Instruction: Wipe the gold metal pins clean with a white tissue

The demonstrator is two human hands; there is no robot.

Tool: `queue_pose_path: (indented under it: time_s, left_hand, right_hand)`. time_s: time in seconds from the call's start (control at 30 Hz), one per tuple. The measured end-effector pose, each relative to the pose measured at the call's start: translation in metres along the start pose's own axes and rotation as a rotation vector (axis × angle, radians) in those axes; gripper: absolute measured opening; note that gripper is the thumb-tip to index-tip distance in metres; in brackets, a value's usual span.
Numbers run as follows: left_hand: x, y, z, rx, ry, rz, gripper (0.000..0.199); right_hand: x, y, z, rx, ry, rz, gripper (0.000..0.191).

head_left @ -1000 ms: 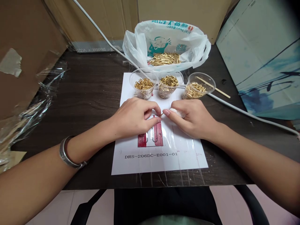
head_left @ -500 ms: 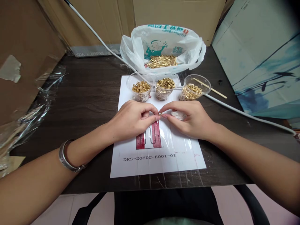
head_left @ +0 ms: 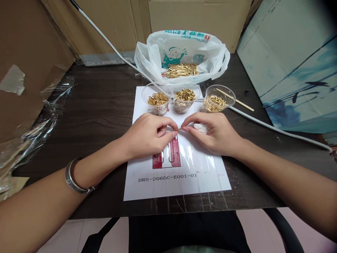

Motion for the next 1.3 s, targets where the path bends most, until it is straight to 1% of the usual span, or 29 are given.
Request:
queue_pose_path:
  time_s: [0.1, 0.3, 0.43, 0.57, 0.63, 0.7, 0.83, 0.93, 1.03, 1.1, 1.13, 1.17, 1.23, 1.3]
  left_hand:
    - [0.001, -0.001, 0.0, 0.0, 0.058, 0.036, 0.009]
    - [-0.001, 0.001, -0.002, 0.044, 0.227, 0.151, 0.009]
    - [-0.002, 0.003, -0.001, 0.113, 0.297, 0.229, 0.01]
    - [-0.002, 0.005, -0.001, 0.156, 0.343, 0.306, 0.009]
    - [-0.002, 0.007, -0.001, 0.169, 0.358, 0.337, 0.008]
    - [-0.003, 0.008, -0.001, 0.175, 0.352, 0.341, 0.007]
    - [-0.006, 0.011, -0.003, 0.185, 0.306, 0.3, 0.009]
    - [-0.005, 0.012, -0.004, 0.148, 0.291, 0.296, 0.01]
    - [-0.003, 0.013, -0.004, 0.054, 0.283, 0.226, 0.009]
    - [-0.002, 0.012, -0.003, -0.051, 0.264, 0.156, 0.016]
    - [-0.001, 0.011, -0.002, -0.116, 0.239, 0.145, 0.023]
    - [-0.001, 0.01, -0.001, -0.164, 0.216, 0.125, 0.025]
    - [-0.001, 0.007, 0.001, -0.207, 0.176, 0.1, 0.022]
    - [-0.001, 0.006, 0.002, -0.202, 0.137, 0.106, 0.02]
  right_hand:
    - [0.0, 0.0, -0.001, 0.011, 0.032, -0.016, 0.012]
    - [-0.003, -0.002, -0.006, 0.01, 0.131, -0.073, 0.006]
    - [-0.005, -0.005, -0.008, -0.03, 0.19, -0.128, 0.005]
    - [-0.008, -0.01, -0.008, -0.074, 0.237, -0.196, 0.003]
    - [-0.009, -0.012, -0.008, -0.089, 0.244, -0.206, 0.004]
    - [-0.011, -0.014, -0.008, -0.089, 0.234, -0.202, 0.006]
    - [-0.016, -0.014, -0.006, -0.05, 0.194, -0.158, 0.011]
    - [-0.02, -0.015, -0.004, -0.064, 0.179, -0.138, 0.011]
    - [-0.021, -0.021, -0.011, -0.102, 0.182, -0.154, 0.011]
    - [-0.015, -0.029, -0.024, -0.15, 0.2, -0.172, 0.01]
    - [-0.008, -0.033, -0.032, -0.183, 0.209, -0.172, 0.009]
    - [0.002, -0.035, -0.04, -0.227, 0.221, -0.16, 0.008]
    - [0.031, -0.033, -0.055, -0.295, 0.214, -0.099, 0.008]
    - [0.07, -0.02, -0.063, -0.315, 0.217, -0.04, 0.007]
Point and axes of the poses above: each hand's wrist, its own x-axis towards the middle knuckle, its own z-axis out of the palm, y = z × x, the point moved 1 cm from there along x, towards the middle knuckle, and after that the axes turned 13 degrees about z, right-handed, at the moved point
